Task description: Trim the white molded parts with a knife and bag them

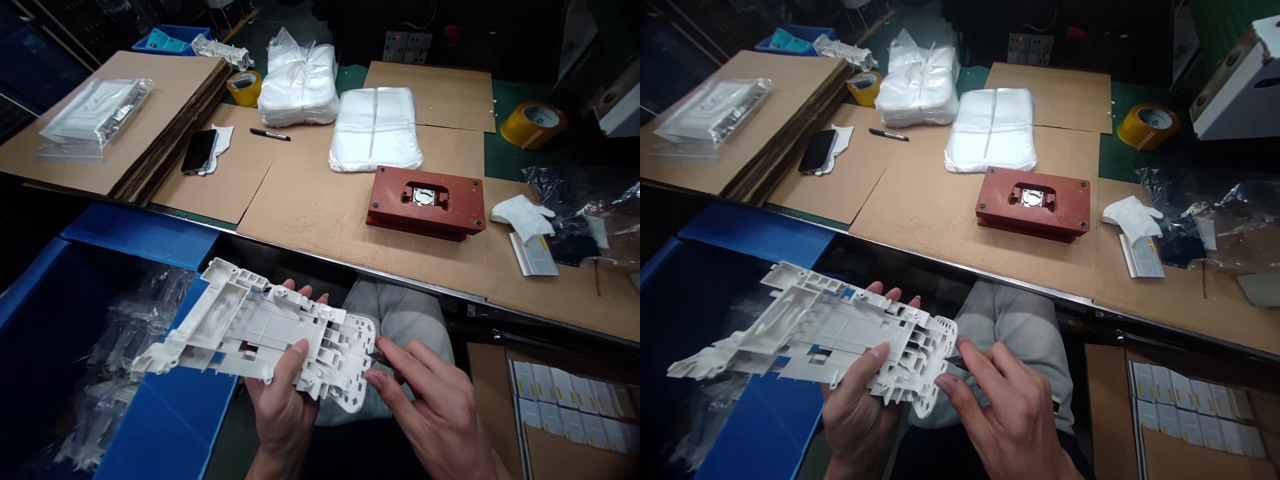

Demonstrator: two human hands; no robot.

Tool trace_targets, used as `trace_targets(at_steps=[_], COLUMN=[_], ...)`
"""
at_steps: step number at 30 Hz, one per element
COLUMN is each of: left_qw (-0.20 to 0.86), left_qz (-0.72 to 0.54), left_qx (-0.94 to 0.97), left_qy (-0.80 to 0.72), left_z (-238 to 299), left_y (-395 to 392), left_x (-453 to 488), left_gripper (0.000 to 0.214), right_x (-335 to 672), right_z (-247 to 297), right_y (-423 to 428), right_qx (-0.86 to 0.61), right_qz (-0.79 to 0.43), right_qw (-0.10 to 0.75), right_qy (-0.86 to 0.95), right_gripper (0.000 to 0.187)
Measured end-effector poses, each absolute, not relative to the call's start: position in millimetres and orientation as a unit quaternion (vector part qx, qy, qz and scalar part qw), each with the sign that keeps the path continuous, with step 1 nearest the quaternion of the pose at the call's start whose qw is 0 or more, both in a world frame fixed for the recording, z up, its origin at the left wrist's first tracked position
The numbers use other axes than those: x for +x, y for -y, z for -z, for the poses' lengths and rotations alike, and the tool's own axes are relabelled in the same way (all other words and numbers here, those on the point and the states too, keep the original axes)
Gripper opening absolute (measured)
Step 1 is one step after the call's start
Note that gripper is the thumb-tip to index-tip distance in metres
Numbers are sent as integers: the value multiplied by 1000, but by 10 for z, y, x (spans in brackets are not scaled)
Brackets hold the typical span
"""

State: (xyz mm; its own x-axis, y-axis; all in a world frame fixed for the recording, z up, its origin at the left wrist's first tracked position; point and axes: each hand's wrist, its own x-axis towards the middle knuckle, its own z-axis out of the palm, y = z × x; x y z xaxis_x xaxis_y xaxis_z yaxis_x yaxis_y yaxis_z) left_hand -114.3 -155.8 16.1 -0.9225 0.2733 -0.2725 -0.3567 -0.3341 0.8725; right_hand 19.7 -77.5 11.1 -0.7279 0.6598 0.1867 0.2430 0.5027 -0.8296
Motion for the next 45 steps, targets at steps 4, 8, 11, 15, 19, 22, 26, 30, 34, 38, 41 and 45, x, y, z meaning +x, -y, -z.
trace_targets(at_steps=[4, 8, 11, 15, 19, 22, 26, 30, 34, 38, 41, 45], left_qw=[202, 209, 216, 214, 208, 205, 201, 194, 177, 149, 118, 125], left_qz=[-814, -810, -807, -811, -814, -813, -812, -812, -812, -808, -804, -801], left_qx=[-53, -70, -90, -107, -100, -100, -104, -108, -104, -58, -17, 2], left_qy=[-543, -543, -542, -533, -532, -537, -538, -540, -546, -567, -583, -585], left_z=[-153, -174, -185, -184, -164, -151, -170, -209, -214, -137, -51, 7], left_y=[1568, 1555, 1548, 1553, 1555, 1548, 1534, 1521, 1511, 1504, 1511, 1539], left_x=[-1149, -1139, -1121, -1107, -1106, -1104, -1104, -1110, -1111, -1148, -1220, -1286], left_gripper=[73, 70, 73, 78, 77, 76, 79, 82, 81, 75, 74, 71], right_x=[179, 157, 158, 166, 150, 142, 157, 169, 148, 188, 294, 439], right_z=[-115, -126, -135, -142, -157, -176, -172, -134, -120, -54, 121, 400], right_y=[758, 736, 743, 760, 755, 741, 735, 760, 804, 788, 689, 528], right_qx=[-285, -303, -295, -283, -270, -249, -250, -248, -239, -161, -215, -348], right_qz=[-419, -419, -431, -428, -419, -406, -398, -402, -400, -433, -490, -459], right_qw=[253, 263, 267, 276, 276, 274, 274, 276, 292, 242, 174, 130], right_qy=[824, 814, 810, 813, 822, 835, 839, 837, 835, 853, 827, 807], right_gripper=[35, 43, 36, 28, 31, 47, 53, 47, 35, 36, 38, 37])
